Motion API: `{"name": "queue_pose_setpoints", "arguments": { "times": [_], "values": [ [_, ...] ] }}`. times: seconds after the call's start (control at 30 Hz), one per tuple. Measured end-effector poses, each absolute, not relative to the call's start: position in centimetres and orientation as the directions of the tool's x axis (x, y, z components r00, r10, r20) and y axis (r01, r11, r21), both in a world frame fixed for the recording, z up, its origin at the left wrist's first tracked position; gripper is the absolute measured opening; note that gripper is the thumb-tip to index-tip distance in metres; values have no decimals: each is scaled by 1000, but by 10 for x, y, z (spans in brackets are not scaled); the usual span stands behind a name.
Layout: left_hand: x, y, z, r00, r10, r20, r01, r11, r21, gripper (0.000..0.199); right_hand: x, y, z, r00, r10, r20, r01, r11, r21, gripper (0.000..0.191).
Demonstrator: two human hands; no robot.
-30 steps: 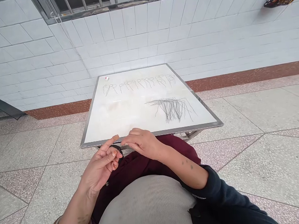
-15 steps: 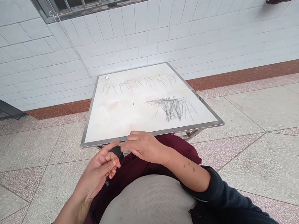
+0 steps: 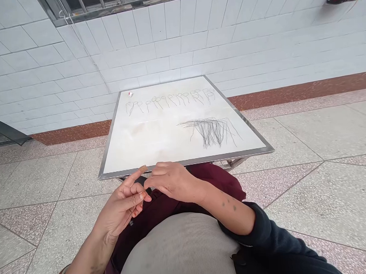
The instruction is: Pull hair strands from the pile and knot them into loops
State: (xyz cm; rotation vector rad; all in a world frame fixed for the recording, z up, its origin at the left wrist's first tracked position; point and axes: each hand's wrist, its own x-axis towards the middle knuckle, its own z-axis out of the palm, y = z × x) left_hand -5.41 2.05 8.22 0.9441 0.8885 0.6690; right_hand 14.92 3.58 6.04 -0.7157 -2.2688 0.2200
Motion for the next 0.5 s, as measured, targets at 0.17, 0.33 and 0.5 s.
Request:
{"name": "queue_pose_setpoints", "arguments": {
  "times": [0.17, 0.33, 0.5],
  "values": [
    [-55, 15, 86, 443, 805, -395, -62, 467, 882, 72, 147, 35, 64, -610, 542, 578, 453, 837, -306, 26],
    [-52, 15, 82, 456, 815, -356, -135, 459, 878, 72, 144, 36, 62, -584, 574, 575, 443, 818, -367, 25],
    [-53, 18, 81, 445, 831, -334, -183, 450, 874, 71, 147, 33, 63, -520, 700, 490, 389, 704, -594, 17]
  ]
}}
